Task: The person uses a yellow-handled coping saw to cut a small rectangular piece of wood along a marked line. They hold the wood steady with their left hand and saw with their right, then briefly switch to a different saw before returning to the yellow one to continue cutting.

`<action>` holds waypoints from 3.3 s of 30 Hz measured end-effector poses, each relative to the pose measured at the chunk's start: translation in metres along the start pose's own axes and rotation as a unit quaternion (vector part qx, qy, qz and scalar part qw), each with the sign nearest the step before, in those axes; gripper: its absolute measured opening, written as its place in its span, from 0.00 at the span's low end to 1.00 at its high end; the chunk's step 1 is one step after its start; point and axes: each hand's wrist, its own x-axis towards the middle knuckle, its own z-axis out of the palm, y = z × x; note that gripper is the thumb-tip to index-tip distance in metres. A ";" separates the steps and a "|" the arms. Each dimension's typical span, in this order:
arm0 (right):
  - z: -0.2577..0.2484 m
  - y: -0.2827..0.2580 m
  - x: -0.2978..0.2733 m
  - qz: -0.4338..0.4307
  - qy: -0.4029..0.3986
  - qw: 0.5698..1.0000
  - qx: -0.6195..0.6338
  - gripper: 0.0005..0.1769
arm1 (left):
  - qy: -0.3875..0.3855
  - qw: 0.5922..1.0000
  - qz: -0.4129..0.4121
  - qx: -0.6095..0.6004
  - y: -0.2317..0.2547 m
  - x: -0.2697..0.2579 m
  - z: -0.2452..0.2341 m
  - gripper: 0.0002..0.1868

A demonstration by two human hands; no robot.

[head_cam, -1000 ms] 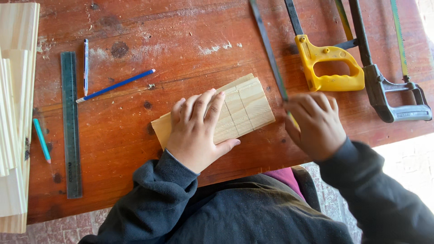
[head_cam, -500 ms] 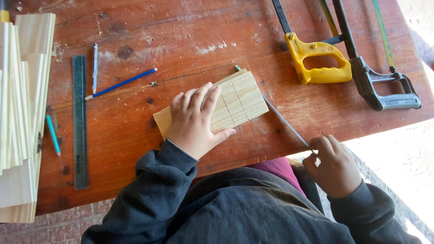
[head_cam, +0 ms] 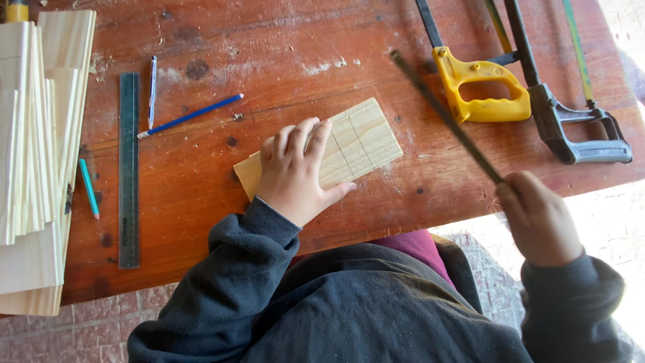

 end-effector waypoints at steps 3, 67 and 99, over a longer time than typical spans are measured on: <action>-0.003 -0.005 -0.006 -0.004 0.056 0.998 0.028 0.11 | 0.001 1.000 0.002 0.006 0.001 0.000 0.000 0.56; 0.052 -0.139 0.023 -0.287 0.085 0.922 -0.244 0.37 | -0.022 0.999 -0.012 0.035 0.001 0.005 0.008 0.65; 0.057 -0.155 0.043 -0.290 0.086 0.910 -0.283 0.38 | -0.021 0.998 -0.022 0.047 0.003 0.005 0.010 0.63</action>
